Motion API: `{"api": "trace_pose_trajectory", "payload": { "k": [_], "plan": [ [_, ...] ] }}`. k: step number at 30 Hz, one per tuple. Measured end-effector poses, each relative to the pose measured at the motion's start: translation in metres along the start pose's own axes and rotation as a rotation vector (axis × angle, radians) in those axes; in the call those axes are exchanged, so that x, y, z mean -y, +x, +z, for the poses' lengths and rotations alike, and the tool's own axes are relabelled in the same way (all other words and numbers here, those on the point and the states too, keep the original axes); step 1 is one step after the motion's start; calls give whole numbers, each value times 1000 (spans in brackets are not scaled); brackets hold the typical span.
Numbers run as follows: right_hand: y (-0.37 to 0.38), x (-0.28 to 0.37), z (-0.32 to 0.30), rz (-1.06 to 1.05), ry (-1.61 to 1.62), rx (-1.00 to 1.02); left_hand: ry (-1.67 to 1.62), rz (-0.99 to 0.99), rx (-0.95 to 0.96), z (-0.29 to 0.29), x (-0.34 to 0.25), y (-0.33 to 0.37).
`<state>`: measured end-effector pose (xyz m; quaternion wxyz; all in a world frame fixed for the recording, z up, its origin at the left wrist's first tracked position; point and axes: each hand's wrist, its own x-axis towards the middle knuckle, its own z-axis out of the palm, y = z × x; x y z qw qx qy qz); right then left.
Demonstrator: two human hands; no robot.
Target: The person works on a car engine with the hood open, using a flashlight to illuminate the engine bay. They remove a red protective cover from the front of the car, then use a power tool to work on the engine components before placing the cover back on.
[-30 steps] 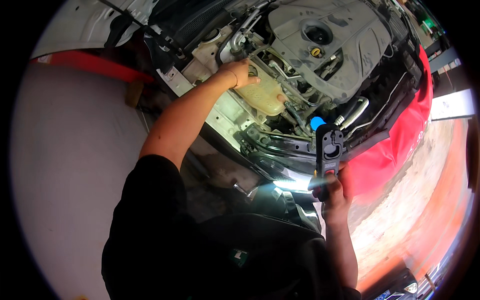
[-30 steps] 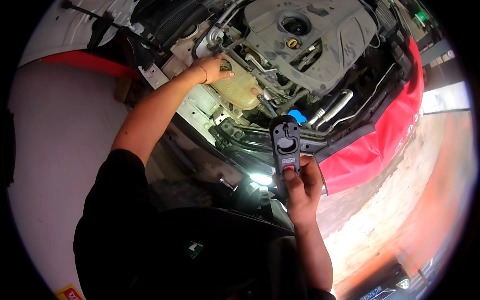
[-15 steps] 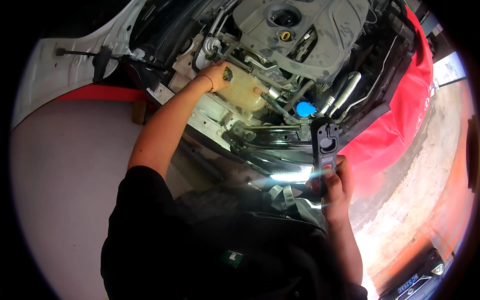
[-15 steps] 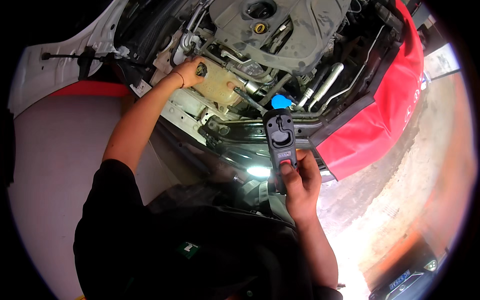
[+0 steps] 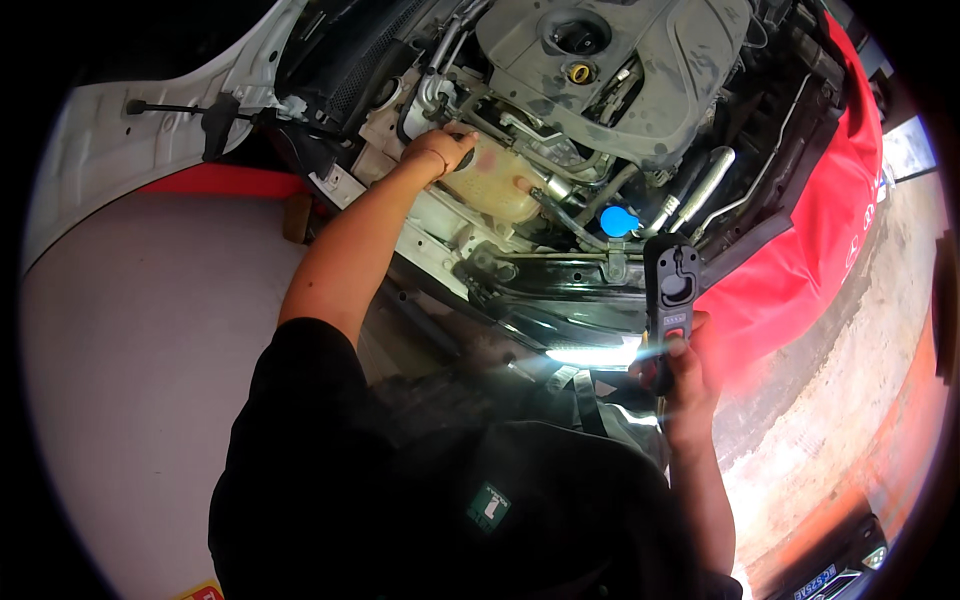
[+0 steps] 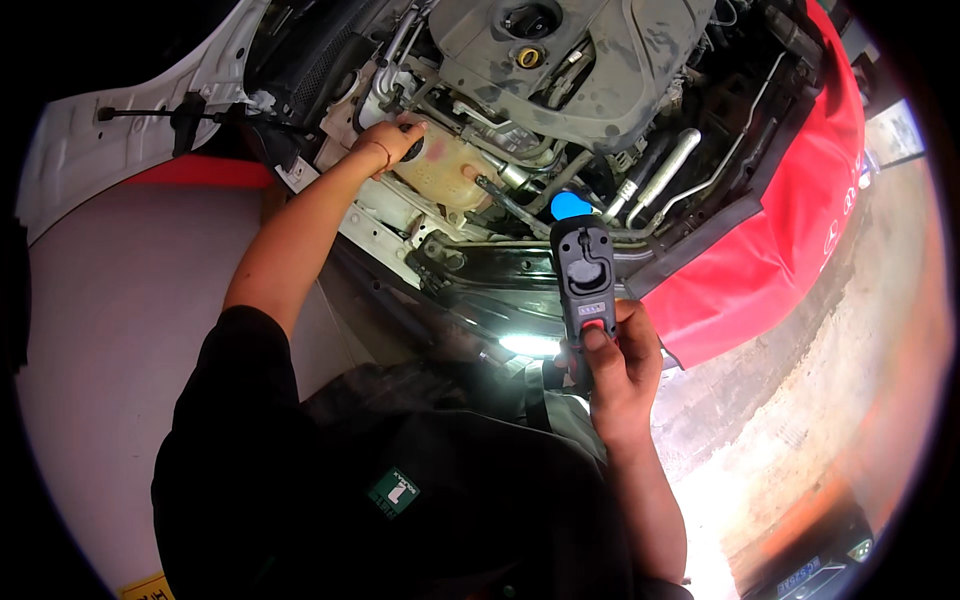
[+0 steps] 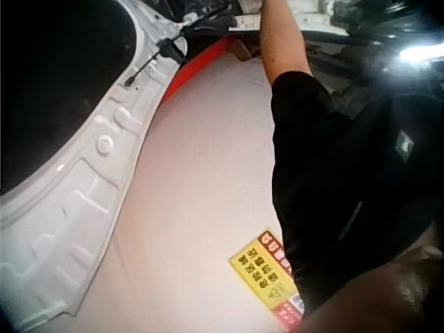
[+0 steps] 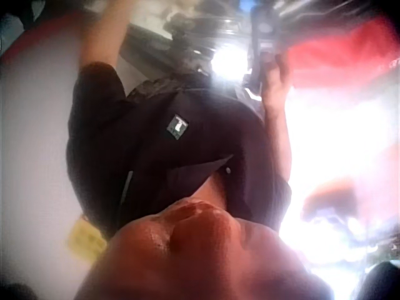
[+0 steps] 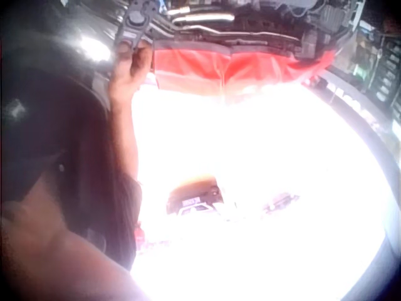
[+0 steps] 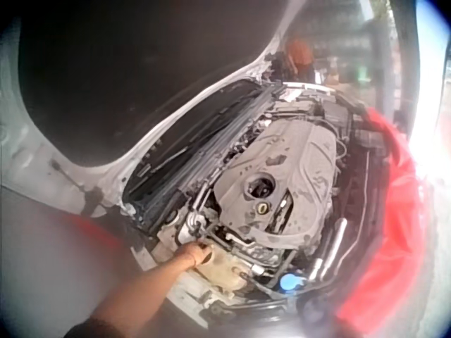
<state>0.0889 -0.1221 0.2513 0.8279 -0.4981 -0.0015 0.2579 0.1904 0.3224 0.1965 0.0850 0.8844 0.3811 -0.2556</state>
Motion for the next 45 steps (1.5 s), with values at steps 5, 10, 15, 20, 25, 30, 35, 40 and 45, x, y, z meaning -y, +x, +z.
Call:
{"api": "trace_pose_trajectory", "payload": {
  "k": [5, 10, 15, 20, 25, 30, 35, 40, 45],
  "plan": [
    [-1, 2, 0, 15, -34, -14, 11, 53, -12, 5, -1, -1],
    [-2, 4, -1, 37, -43, -39, 52, 18, -14, 9, -1, 6],
    [-2, 4, 4, 28, -49, -46, 224, 276, -71, 15, 23, 23],
    [-2, 4, 5, 8, -73, -62, 286, 338, 5, 2, 8, 11],
    [-2, 3, 9, 12, -92, -49, 289, 362, -5, 1, 11, 8],
    [-3, 1, 14, 14, -93, -59, 293, 344, 13, -1, 9, 5],
    [-4, -5, 13, 12, -93, -58, 296, 363, -10, 4, 12, 12],
    [-6, -6, 14, 34, -81, -65, 116, 205, 6, 7, 8, 12],
    [-7, -5, 13, 29, -109, -77, 71, 72, -37, 23, 10, 34]
  ]
}}
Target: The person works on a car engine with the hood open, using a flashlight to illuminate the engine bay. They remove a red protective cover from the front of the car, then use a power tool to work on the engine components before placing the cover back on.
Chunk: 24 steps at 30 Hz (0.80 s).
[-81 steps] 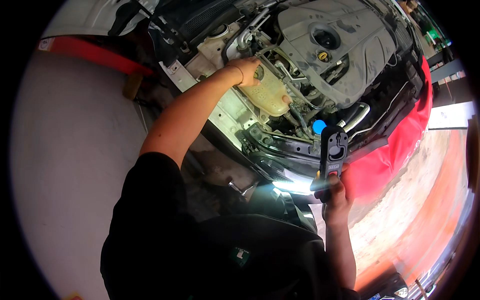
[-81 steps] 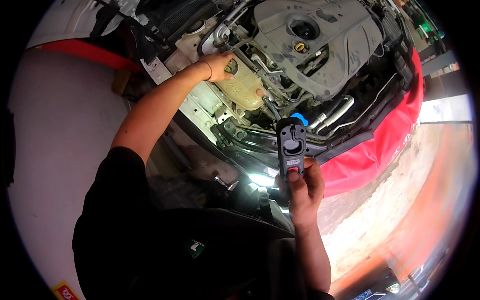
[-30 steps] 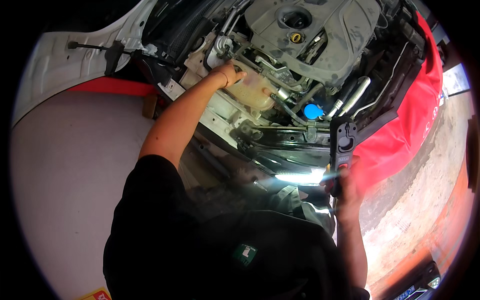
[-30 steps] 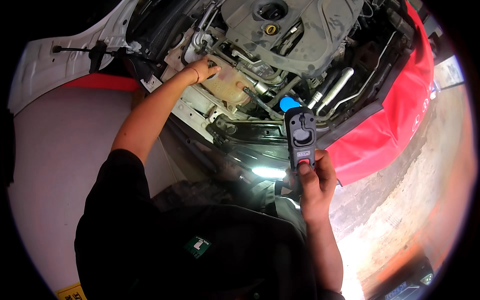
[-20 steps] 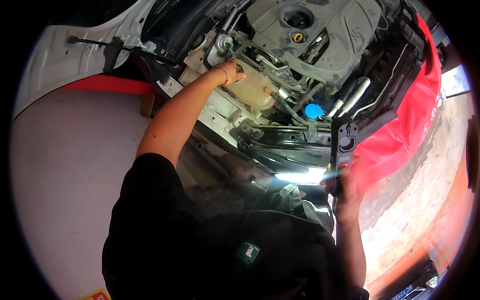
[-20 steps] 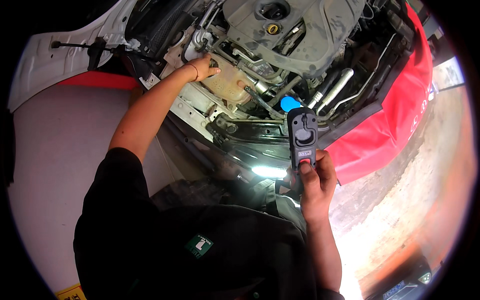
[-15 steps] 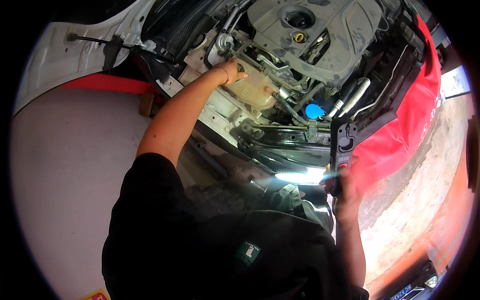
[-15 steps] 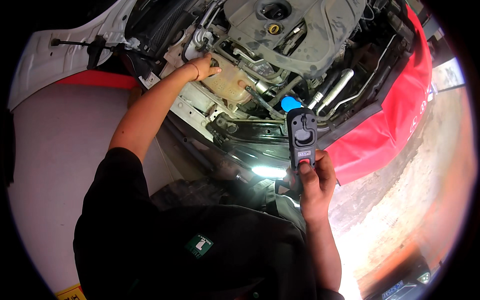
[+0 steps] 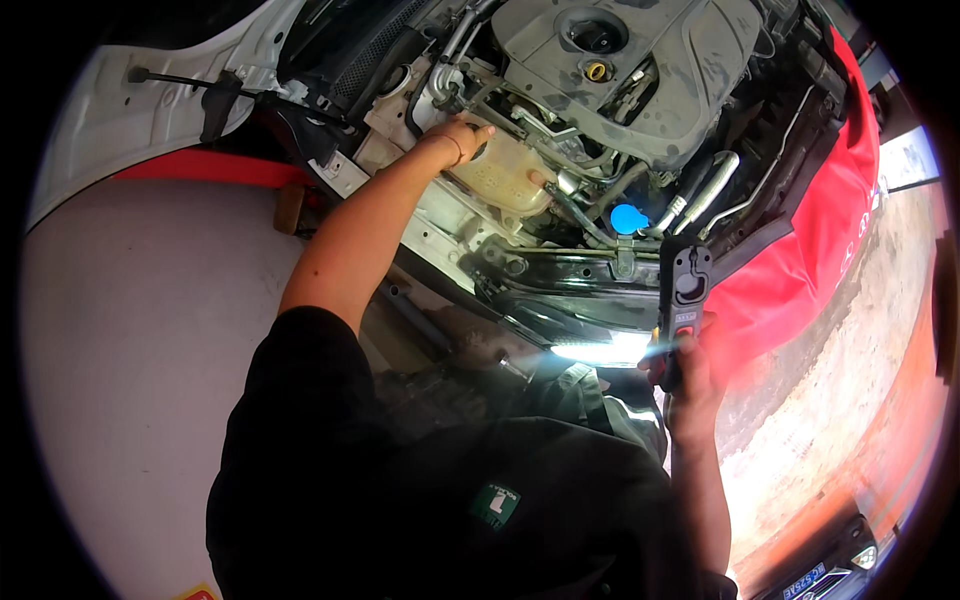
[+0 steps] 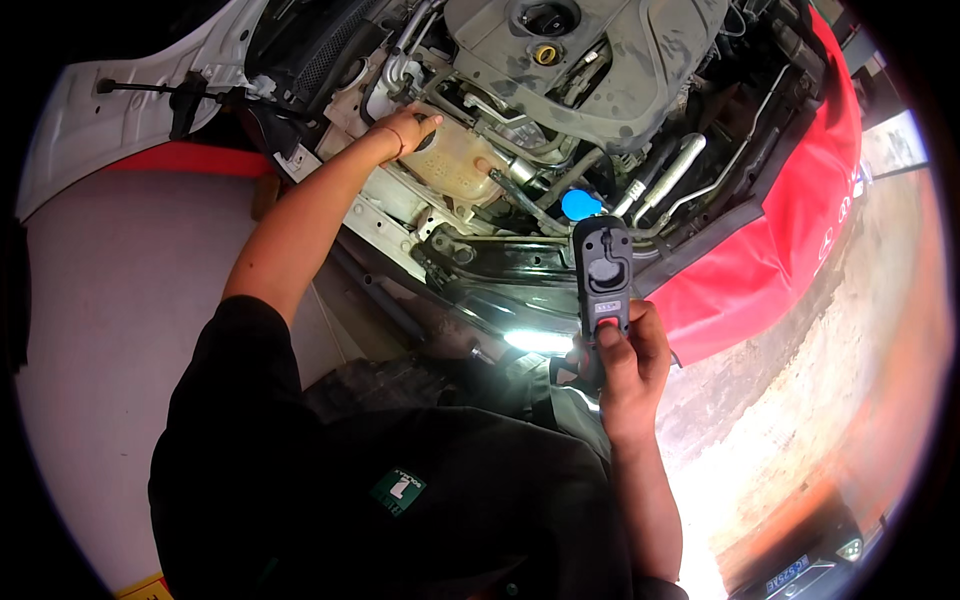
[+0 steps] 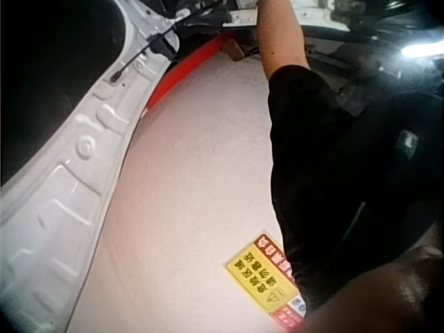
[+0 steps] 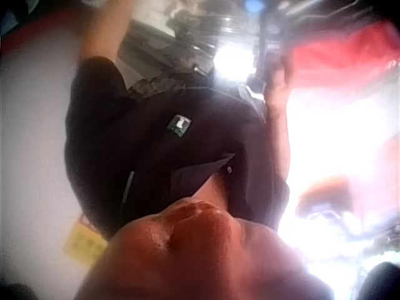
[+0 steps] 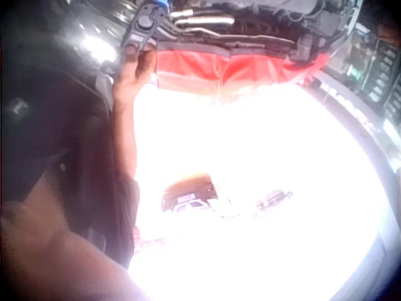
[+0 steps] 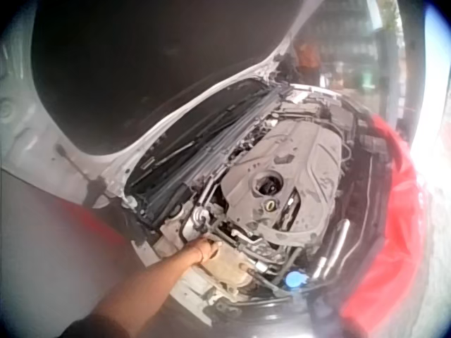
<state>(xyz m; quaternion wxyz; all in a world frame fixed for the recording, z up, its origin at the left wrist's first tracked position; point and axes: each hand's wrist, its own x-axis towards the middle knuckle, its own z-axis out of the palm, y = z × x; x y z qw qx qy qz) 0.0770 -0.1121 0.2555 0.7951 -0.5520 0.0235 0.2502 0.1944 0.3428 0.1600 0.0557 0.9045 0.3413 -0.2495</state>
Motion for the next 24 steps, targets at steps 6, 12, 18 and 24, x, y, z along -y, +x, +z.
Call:
{"api": "trace_pose_trajectory", "payload": {
  "k": [6, 12, 18, 24],
  "plan": [
    [-2, -3, -1, -5, 5, -24, -60, -55, 97, -10, -5, -6],
    [0, -2, -10, -26, -51, -34, -101, -120, 152, -34, -19, -33],
    [3, -6, -19, -78, -158, -88, 212, 390, -72, -20, 8, -25],
    [6, -9, -23, -49, -105, -81, 60, 127, -33, -17, 13, -14]
  ]
}}
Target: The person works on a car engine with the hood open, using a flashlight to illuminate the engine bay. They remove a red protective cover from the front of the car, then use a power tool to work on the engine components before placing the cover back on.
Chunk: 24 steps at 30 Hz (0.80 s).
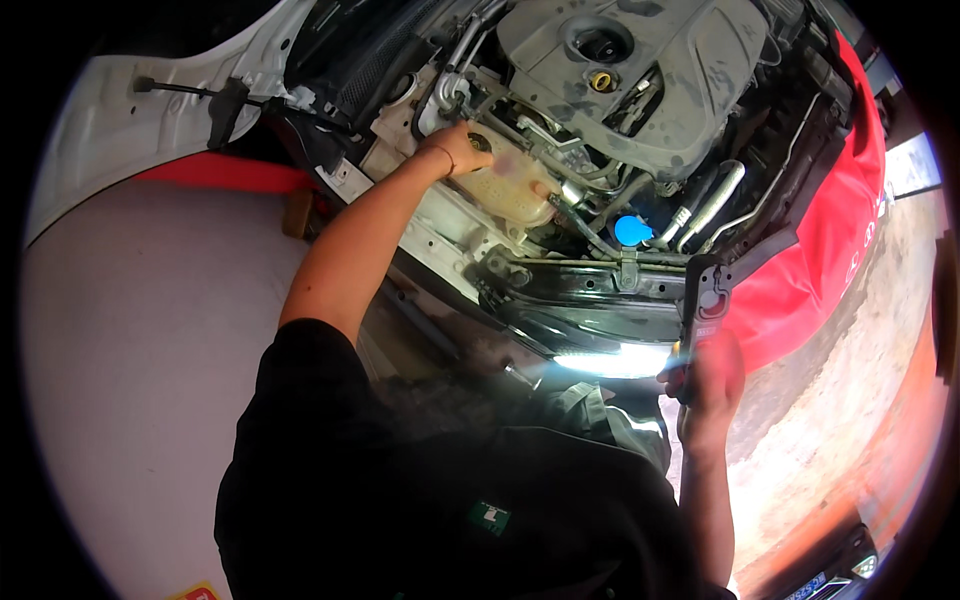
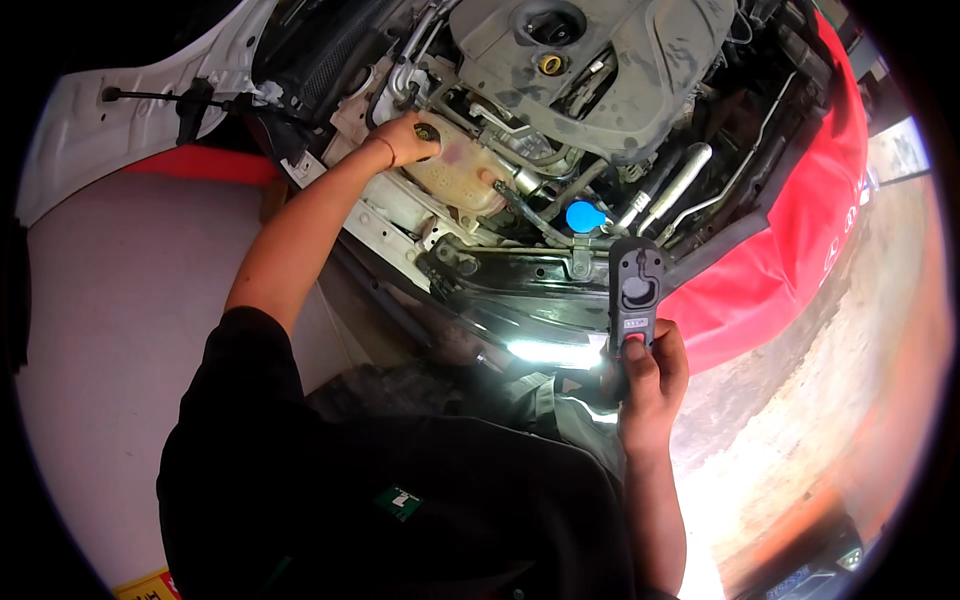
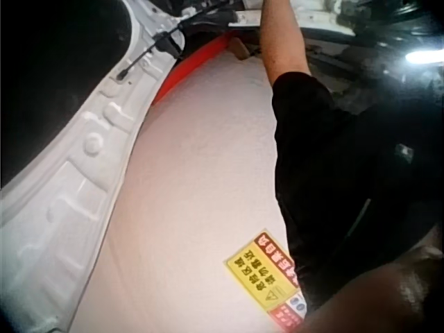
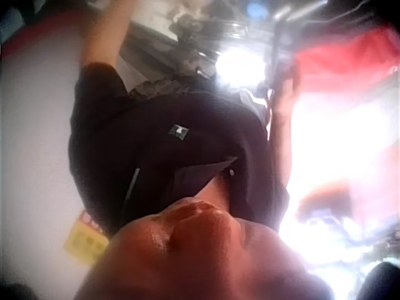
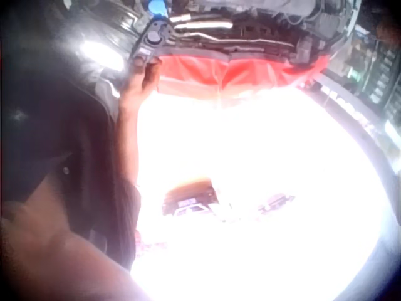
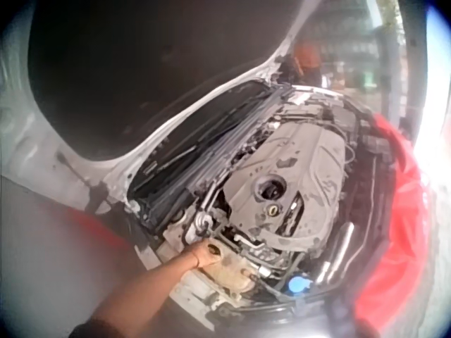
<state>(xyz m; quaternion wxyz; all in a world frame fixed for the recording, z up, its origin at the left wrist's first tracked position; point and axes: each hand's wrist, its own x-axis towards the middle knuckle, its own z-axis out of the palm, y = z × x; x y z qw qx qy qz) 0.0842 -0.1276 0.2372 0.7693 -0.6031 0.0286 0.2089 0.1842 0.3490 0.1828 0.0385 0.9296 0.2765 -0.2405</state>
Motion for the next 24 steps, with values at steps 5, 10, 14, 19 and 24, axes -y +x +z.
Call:
{"api": "trace_pose_trajectory", "payload": {
  "k": [5, 10, 14, 19, 24],
  "plan": [
    [4, -1, 3, 7, 17, 30, -139, -44, 67, -13, -12, -14],
    [7, -2, 15, -13, 5, 75, -137, -74, 90, -14, -14, -15],
    [8, 0, 19, 14, 15, 61, -170, -85, 172, -25, -19, -18],
    [9, 0, 16, 28, 57, 73, -147, -55, 191, -23, -18, -16],
    [8, 7, 26, 71, 76, 65, 291, 549, -78, -3, 12, 7]
  ]
}}
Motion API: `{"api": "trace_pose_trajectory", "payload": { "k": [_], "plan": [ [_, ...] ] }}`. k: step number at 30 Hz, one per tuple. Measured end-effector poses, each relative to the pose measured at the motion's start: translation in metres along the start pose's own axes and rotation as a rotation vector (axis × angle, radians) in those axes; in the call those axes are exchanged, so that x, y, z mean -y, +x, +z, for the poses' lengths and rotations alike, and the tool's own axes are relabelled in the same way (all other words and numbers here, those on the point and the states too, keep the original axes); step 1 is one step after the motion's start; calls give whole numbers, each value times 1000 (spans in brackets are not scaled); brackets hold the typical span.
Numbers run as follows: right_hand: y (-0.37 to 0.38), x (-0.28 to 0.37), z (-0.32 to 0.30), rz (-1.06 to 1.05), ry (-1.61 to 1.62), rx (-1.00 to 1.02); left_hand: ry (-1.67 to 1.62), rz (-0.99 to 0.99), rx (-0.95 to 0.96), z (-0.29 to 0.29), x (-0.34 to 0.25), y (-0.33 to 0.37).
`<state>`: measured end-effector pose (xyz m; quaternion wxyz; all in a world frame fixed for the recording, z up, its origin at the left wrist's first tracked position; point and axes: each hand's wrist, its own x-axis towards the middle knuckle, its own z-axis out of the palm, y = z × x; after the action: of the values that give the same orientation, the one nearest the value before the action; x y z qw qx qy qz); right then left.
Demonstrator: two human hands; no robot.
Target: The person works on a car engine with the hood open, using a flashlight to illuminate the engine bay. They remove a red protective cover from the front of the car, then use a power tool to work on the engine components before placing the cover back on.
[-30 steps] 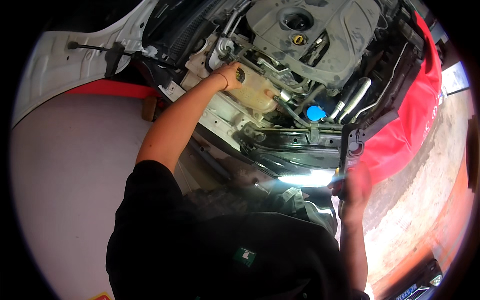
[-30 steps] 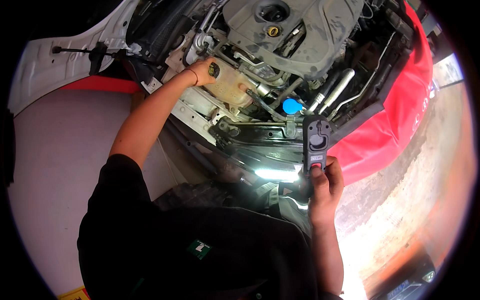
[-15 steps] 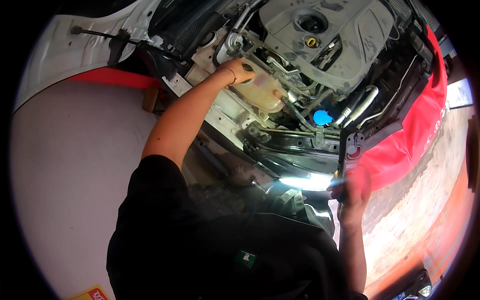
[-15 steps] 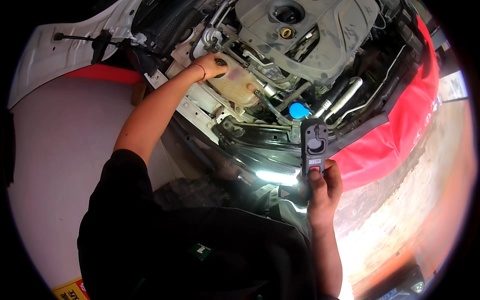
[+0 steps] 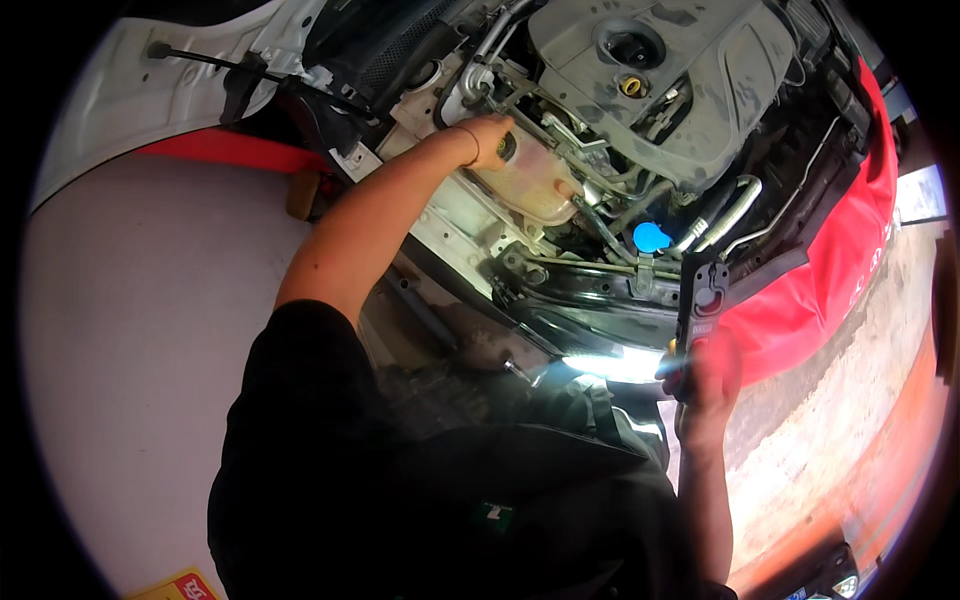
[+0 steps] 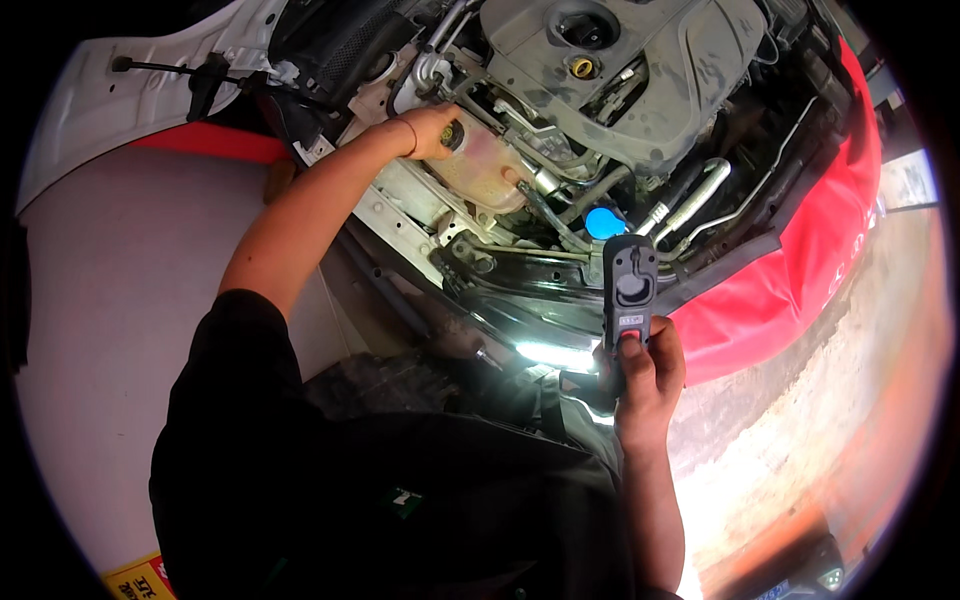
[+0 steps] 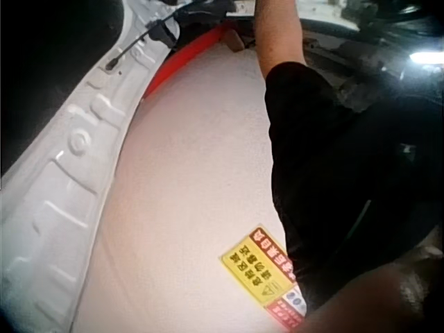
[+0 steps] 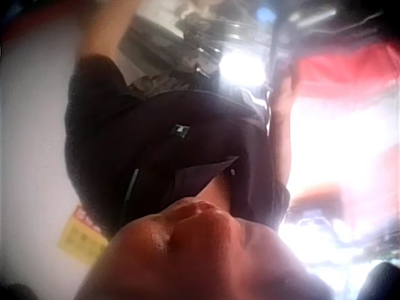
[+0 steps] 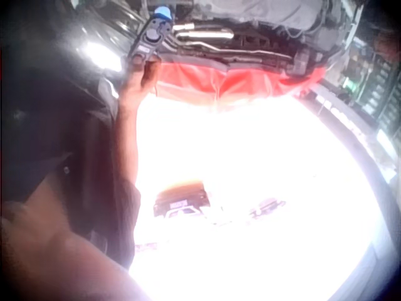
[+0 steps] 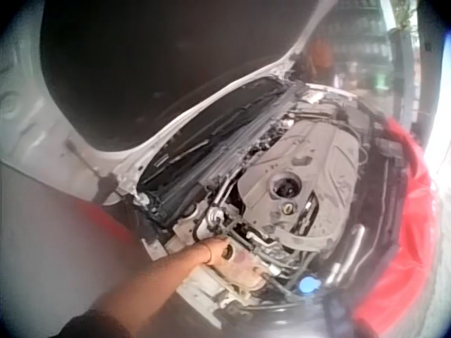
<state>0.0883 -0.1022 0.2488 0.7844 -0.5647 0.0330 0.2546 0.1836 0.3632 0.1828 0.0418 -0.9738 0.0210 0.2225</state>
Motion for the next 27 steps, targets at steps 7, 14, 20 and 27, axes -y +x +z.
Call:
{"api": "trace_pose_trajectory", "payload": {
  "k": [7, 14, 20, 27],
  "plan": [
    [-4, -4, -8, -79, -30, 0, 5, 101, 24, -11, -2, -18],
    [-6, -2, -15, -61, 5, -39, -54, -63, 36, -6, -10, -16],
    [-7, -6, -15, -95, 15, -54, -116, -65, 2, -14, -13, -22],
    [-8, -6, -18, -71, -5, -62, -37, -17, -7, 0, -20, -8]
  ]
}}
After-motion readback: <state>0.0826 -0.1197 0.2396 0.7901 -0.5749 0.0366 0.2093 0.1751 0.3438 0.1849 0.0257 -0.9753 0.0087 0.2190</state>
